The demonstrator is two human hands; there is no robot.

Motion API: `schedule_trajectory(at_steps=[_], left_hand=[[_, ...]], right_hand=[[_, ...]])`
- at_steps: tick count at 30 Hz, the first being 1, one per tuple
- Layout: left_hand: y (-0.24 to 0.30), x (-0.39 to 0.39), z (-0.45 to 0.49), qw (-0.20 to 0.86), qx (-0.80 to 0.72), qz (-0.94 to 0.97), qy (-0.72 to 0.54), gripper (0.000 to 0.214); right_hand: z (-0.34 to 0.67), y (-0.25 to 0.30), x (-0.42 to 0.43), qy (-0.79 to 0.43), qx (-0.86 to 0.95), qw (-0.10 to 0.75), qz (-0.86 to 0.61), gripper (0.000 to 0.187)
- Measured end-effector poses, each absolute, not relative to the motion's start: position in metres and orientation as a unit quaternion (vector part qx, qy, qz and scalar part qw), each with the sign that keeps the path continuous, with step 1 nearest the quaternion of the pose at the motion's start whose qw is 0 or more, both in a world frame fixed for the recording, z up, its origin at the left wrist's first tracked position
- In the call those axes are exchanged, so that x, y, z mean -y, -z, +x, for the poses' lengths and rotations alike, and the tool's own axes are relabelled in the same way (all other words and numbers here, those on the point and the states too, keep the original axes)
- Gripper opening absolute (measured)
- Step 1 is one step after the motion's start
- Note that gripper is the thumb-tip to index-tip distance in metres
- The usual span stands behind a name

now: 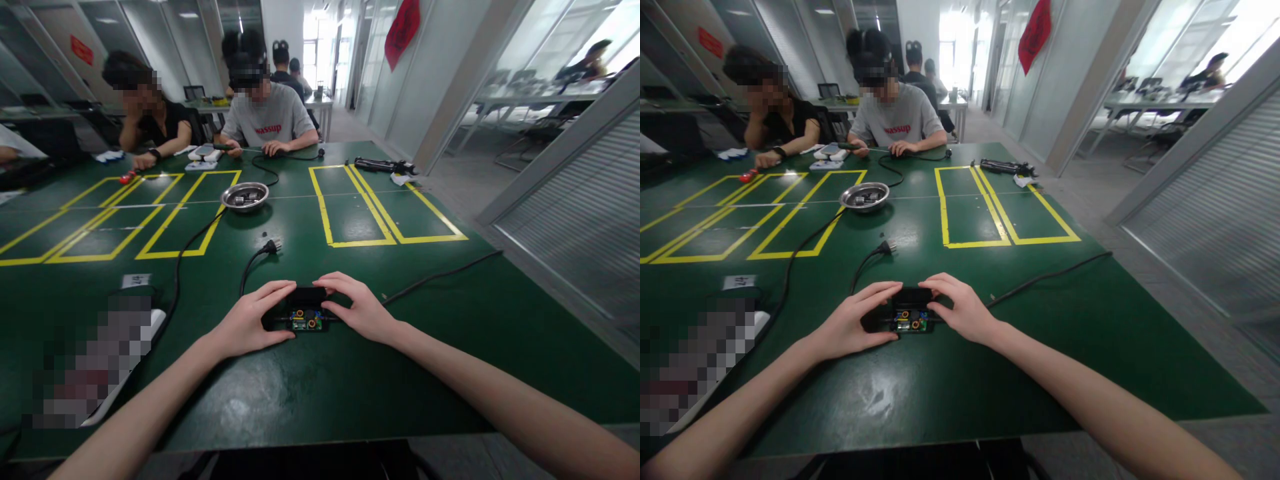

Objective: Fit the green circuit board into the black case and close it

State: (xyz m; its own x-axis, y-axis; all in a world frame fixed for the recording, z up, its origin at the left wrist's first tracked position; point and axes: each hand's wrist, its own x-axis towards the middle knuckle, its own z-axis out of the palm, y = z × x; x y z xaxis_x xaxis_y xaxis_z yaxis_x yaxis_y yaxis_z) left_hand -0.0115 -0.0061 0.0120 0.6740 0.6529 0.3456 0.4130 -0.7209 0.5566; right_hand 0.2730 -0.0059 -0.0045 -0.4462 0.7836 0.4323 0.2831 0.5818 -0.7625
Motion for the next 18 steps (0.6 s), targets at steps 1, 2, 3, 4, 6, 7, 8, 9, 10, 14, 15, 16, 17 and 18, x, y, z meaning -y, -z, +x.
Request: schedule_trajectory(at_steps=[1, 2, 3, 4, 6, 7, 8, 9, 10, 14, 15, 16, 17, 18], left_hand=[[-0.012, 0.006, -0.011, 0.227, -0.3, 0.886, -0.272, 0.083], [-0.013, 0.006, -0.011, 0.233, -0.299, 0.883, -0.275, 0.081], [-0.013, 0.006, -0.011, 0.239, -0.299, 0.881, -0.278, 0.078], [-0.014, 0.006, -0.01, 0.244, -0.298, 0.879, -0.282, 0.075], [-0.014, 0.006, -0.01, 0.249, -0.297, 0.876, -0.287, 0.07], [-0.015, 0.006, -0.009, 0.251, -0.296, 0.875, -0.289, 0.067], [-0.015, 0.006, -0.009, 0.253, -0.295, 0.874, -0.291, 0.064], [-0.016, 0.007, -0.008, 0.255, -0.294, 0.873, -0.293, 0.062], [-0.017, 0.007, -0.008, 0.257, -0.293, 0.872, -0.295, 0.059], [-0.023, 0.01, -0.005, 0.266, -0.293, 0.867, -0.303, 0.045], [-0.025, 0.011, -0.004, 0.267, -0.297, 0.865, -0.303, 0.04], [-0.026, 0.011, -0.003, 0.266, -0.301, 0.864, -0.303, 0.035], [-0.027, 0.012, -0.003, 0.264, -0.306, 0.863, -0.303, 0.03], [-0.028, 0.013, -0.002, 0.261, -0.311, 0.862, -0.302, 0.026]], right_hand=[[0.273, 0.004, 0.006, -0.301, 0.796, 0.403, -0.338, 0.039], [0.273, 0.004, 0.006, -0.291, 0.8, 0.402, -0.338, 0.039], [0.273, 0.004, 0.006, -0.282, 0.803, 0.402, -0.338, 0.038], [0.273, 0.004, 0.006, -0.273, 0.806, 0.402, -0.338, 0.036], [0.273, 0.003, 0.006, -0.265, 0.809, 0.403, -0.336, 0.033], [0.273, 0.003, 0.006, -0.266, 0.809, 0.403, -0.334, 0.032], [0.273, 0.002, 0.006, -0.269, 0.81, 0.402, -0.332, 0.031], [0.274, 0.001, 0.007, -0.273, 0.811, 0.399, -0.33, 0.03], [0.274, 0.0, 0.007, -0.279, 0.812, 0.394, -0.328, 0.029], [0.274, -0.003, 0.01, -0.284, 0.821, 0.386, -0.311, 0.023], [0.274, -0.004, 0.01, -0.279, 0.826, 0.386, -0.301, 0.022], [0.274, -0.005, 0.011, -0.272, 0.833, 0.387, -0.287, 0.021], [0.274, -0.007, 0.011, -0.264, 0.841, 0.386, -0.272, 0.02], [0.274, -0.008, 0.012, -0.259, 0.849, 0.384, -0.256, 0.019]])
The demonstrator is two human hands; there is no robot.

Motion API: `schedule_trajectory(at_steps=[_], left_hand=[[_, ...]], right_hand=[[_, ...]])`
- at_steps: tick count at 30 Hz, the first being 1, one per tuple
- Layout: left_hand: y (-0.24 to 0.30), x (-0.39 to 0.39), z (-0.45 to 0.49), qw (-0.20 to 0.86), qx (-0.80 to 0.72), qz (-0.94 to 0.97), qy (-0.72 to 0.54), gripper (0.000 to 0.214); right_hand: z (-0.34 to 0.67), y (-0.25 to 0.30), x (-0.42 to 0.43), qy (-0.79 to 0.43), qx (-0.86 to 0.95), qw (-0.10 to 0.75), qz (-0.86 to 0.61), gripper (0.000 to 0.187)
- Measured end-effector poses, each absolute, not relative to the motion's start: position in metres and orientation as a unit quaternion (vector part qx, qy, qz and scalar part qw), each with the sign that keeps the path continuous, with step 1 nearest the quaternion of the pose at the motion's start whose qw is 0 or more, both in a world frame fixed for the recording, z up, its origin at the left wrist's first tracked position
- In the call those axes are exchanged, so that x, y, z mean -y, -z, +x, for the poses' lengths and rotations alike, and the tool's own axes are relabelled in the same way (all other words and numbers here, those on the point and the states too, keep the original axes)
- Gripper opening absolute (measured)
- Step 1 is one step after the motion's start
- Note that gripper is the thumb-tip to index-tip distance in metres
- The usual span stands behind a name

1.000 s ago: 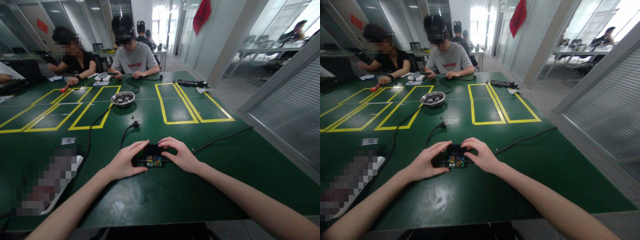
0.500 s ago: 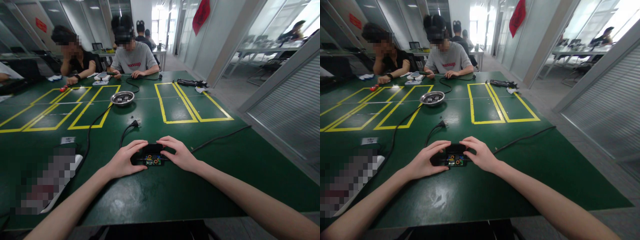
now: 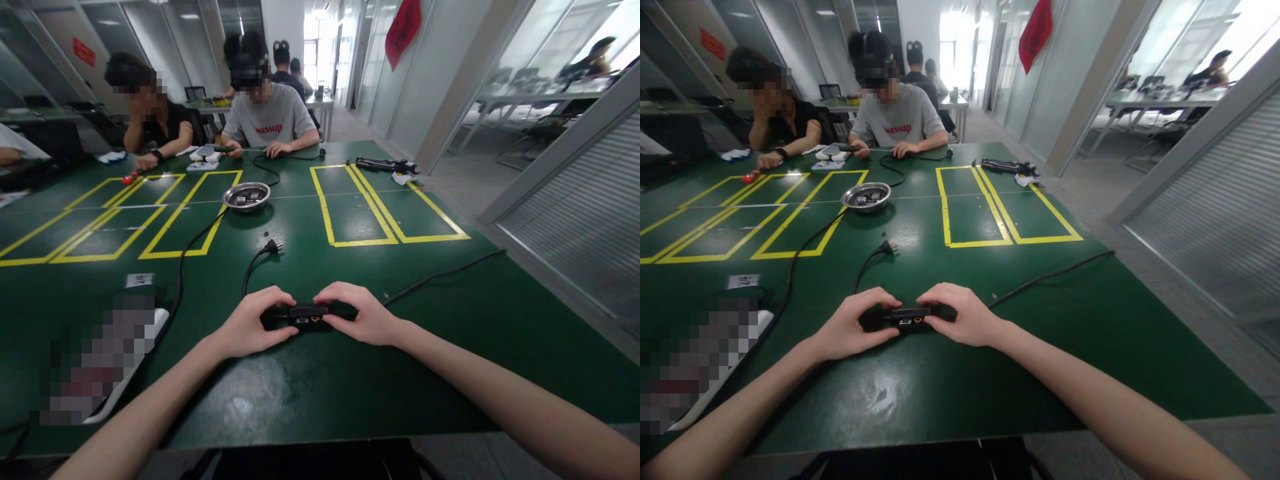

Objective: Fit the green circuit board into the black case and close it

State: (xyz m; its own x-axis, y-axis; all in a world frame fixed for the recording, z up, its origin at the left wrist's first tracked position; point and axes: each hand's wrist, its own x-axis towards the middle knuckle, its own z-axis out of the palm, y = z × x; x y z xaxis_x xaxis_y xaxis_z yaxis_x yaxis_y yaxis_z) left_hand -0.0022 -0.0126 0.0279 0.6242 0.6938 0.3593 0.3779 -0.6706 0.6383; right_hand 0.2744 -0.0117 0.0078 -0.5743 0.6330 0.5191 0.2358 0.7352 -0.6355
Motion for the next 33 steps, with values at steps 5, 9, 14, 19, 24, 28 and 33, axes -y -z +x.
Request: schedule_trajectory(at_steps=[5, 9, 14, 19, 24, 28, 33], left_hand=[[-0.028, 0.013, -0.002, 0.266, -0.311, 0.862, -0.301, 0.017], [-0.027, 0.013, -0.003, 0.262, -0.304, 0.863, -0.305, 0.017], [-0.024, 0.014, -0.002, 0.255, -0.288, 0.866, -0.318, 0.016], [-0.019, 0.014, 0.001, 0.241, -0.267, 0.88, -0.311, 0.029], [-0.014, 0.012, 0.002, 0.198, -0.262, 0.89, -0.315, 0.022], [-0.016, 0.013, 0.003, 0.179, -0.244, 0.899, -0.316, 0.019], [-0.022, 0.016, 0.005, 0.192, -0.261, 0.9, -0.29, 0.018]], right_hand=[[0.276, -0.012, 0.012, -0.265, 0.864, 0.367, -0.219, 0.021], [0.276, -0.009, 0.012, -0.234, 0.877, 0.355, -0.225, 0.03], [0.272, -0.004, 0.012, -0.181, 0.89, 0.355, -0.223, 0.023], [0.272, -0.003, 0.013, -0.159, 0.893, 0.363, -0.216, 0.02], [0.273, -0.002, 0.012, -0.142, 0.895, 0.366, -0.213, 0.016], [0.272, -0.003, 0.015, -0.148, 0.895, 0.363, -0.211, 0.01], [0.271, -0.006, 0.018, -0.112, 0.903, 0.356, -0.213, 0.01]])
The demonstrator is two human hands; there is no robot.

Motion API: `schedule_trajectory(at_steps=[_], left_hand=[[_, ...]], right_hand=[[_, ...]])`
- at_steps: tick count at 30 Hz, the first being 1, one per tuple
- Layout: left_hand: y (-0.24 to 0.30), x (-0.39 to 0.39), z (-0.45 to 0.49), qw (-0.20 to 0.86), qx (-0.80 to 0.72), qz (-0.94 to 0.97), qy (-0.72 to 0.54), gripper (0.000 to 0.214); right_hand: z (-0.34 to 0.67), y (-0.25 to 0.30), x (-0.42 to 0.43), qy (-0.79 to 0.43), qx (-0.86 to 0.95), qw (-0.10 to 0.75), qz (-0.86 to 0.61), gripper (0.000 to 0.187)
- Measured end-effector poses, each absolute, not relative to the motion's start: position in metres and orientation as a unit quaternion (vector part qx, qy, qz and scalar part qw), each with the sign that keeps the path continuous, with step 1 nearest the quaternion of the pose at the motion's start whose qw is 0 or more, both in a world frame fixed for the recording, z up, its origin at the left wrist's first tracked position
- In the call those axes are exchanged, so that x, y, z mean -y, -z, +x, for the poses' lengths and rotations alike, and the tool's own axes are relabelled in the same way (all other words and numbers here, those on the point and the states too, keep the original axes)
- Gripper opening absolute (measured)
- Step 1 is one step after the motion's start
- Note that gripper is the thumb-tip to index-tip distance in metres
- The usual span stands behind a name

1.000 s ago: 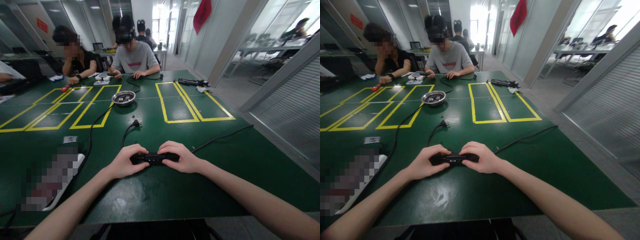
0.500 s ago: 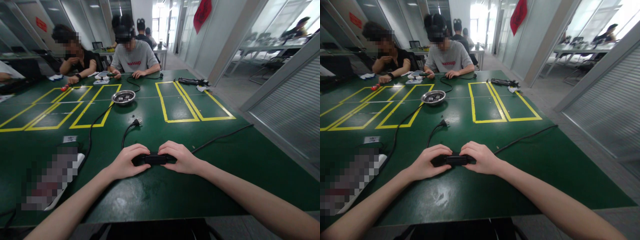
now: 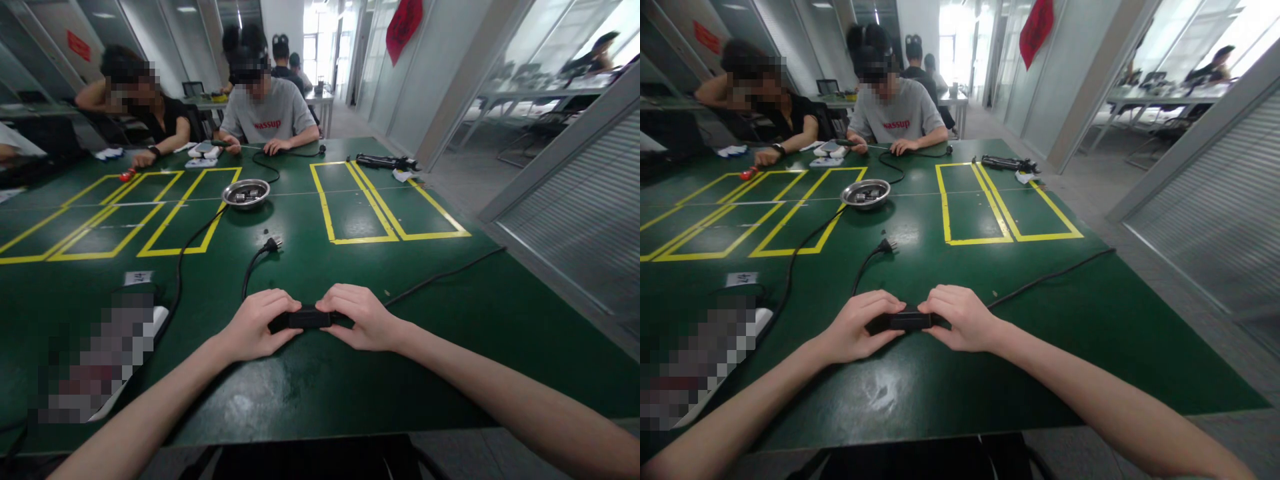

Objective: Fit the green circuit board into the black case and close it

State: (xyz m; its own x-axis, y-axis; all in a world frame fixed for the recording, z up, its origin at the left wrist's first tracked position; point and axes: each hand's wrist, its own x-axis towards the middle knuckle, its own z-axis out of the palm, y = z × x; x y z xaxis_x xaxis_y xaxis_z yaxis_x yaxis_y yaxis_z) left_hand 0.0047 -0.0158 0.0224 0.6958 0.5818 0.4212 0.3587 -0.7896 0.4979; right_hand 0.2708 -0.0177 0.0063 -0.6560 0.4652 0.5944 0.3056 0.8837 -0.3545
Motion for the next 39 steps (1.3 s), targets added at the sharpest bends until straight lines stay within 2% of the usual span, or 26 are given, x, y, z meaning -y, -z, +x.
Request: schedule_trajectory(at_steps=[5, 7, 14, 18, 22, 23, 26, 28, 34, 39], left_hand=[[-0.026, 0.018, 0.006, 0.232, -0.304, 0.89, -0.247, 0.038], [-0.025, 0.019, 0.007, 0.232, -0.314, 0.892, -0.228, 0.037], [-0.025, 0.022, 0.008, 0.224, -0.327, 0.877, -0.273, 0.037], [-0.026, 0.026, 0.009, 0.17, -0.315, 0.882, -0.307, 0.039], [-0.024, 0.027, 0.008, 0.077, -0.299, 0.898, -0.314, 0.037], [-0.023, 0.026, 0.007, 0.061, -0.294, 0.902, -0.311, 0.036], [-0.018, 0.024, 0.006, 0.036, -0.29, 0.909, -0.297, 0.038], [-0.016, 0.022, 0.006, 0.038, -0.303, 0.907, -0.289, 0.042], [-0.019, 0.02, 0.007, 0.068, -0.319, 0.901, -0.287, 0.028], [-0.02, 0.02, 0.008, 0.049, -0.308, 0.906, -0.287, 0.029]], right_hand=[[0.272, -0.012, 0.02, 0.014, 0.936, 0.319, -0.15, 0.02], [0.273, -0.012, 0.019, 0.059, 0.937, 0.32, -0.128, 0.024], [0.273, -0.009, 0.014, 0.138, 0.911, 0.361, -0.146, 0.015], [0.275, -0.01, 0.013, 0.117, 0.918, 0.344, -0.158, 0.021], [0.273, -0.011, 0.015, -0.001, 0.923, 0.322, -0.209, 0.046], [0.271, -0.011, 0.016, -0.029, 0.92, 0.321, -0.225, 0.047], [0.267, -0.008, 0.018, -0.069, 0.91, 0.317, -0.257, 0.03], [0.267, -0.007, 0.018, -0.071, 0.908, 0.321, -0.261, 0.024], [0.269, -0.007, 0.018, -0.028, 0.904, 0.353, -0.24, 0.026], [0.268, -0.009, 0.018, -0.043, 0.904, 0.335, -0.263, 0.029]])
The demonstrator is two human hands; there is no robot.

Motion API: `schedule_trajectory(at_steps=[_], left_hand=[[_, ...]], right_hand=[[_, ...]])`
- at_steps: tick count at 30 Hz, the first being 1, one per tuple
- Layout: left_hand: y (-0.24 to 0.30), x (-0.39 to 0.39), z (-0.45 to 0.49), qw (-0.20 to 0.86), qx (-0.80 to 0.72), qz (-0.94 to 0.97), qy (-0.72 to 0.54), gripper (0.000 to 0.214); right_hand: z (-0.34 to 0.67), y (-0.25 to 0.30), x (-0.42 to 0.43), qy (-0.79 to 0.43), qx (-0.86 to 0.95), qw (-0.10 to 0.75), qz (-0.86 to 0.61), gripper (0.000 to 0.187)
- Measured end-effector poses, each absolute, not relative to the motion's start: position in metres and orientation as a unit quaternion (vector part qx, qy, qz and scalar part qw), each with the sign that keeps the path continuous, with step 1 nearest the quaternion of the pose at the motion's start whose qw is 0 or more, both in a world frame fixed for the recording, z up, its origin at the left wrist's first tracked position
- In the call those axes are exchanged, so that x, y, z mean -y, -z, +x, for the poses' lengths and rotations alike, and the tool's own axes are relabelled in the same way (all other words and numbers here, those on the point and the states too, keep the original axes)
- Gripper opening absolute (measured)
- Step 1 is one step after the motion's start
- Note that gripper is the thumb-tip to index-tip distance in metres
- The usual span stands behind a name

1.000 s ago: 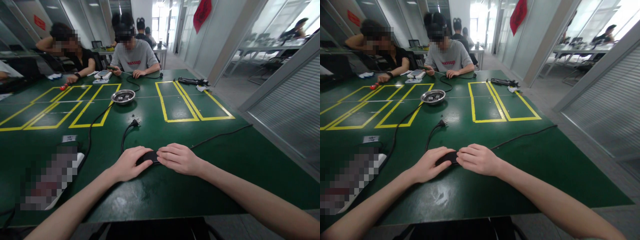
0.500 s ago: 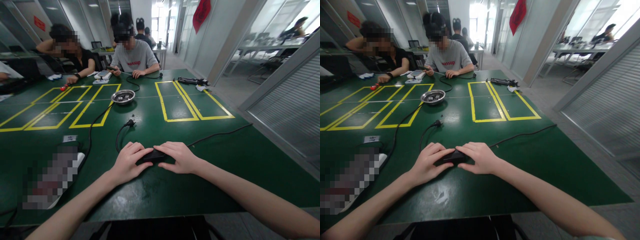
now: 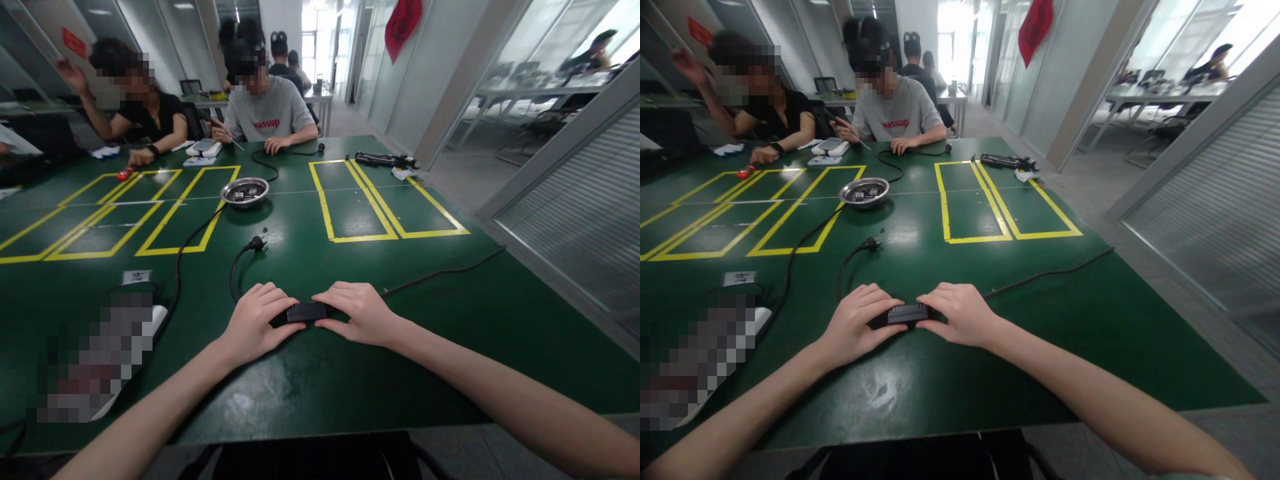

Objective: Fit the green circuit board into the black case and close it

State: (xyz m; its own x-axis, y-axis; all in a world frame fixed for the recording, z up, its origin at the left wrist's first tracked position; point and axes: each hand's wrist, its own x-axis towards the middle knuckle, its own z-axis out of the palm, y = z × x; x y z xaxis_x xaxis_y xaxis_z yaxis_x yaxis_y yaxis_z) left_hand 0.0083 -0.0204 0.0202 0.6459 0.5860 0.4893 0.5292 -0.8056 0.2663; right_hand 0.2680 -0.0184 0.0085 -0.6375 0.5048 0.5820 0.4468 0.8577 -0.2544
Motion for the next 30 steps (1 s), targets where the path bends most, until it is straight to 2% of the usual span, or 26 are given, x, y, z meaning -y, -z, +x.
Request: schedule_trajectory(at_steps=[9, 14, 19, 22, 26, 30], left_hand=[[-0.0213, 0.024, 0.0106, 0.069, -0.315, 0.902, -0.287, 0.027], [-0.0185, 0.0239, 0.0089, 0.068, -0.327, 0.895, -0.295, 0.035], [-0.0164, 0.0243, 0.0077, 0.07, -0.34, 0.896, -0.278, 0.031], [-0.0153, 0.0247, 0.0082, 0.05, -0.336, 0.901, -0.271, 0.036], [-0.0164, 0.0237, 0.0084, 0.006, -0.324, 0.906, -0.271, 0.062], [-0.0213, 0.0233, 0.0093, -0.08, -0.255, 0.922, -0.281, 0.044]], right_hand=[[0.2702, -0.0065, 0.0148, -0.065, 0.913, 0.319, -0.246, 0.032], [0.2689, -0.0075, 0.0164, -0.078, 0.91, 0.317, -0.256, 0.026], [0.27, -0.0084, 0.0135, -0.065, 0.915, 0.314, -0.246, 0.034], [0.2704, -0.0076, 0.0128, -0.054, 0.911, 0.314, -0.263, 0.035], [0.2687, -0.0073, 0.0154, -0.075, 0.895, 0.329, -0.291, 0.031], [0.2671, -0.0116, 0.0209, -0.196, 0.855, 0.348, -0.331, 0.026]])
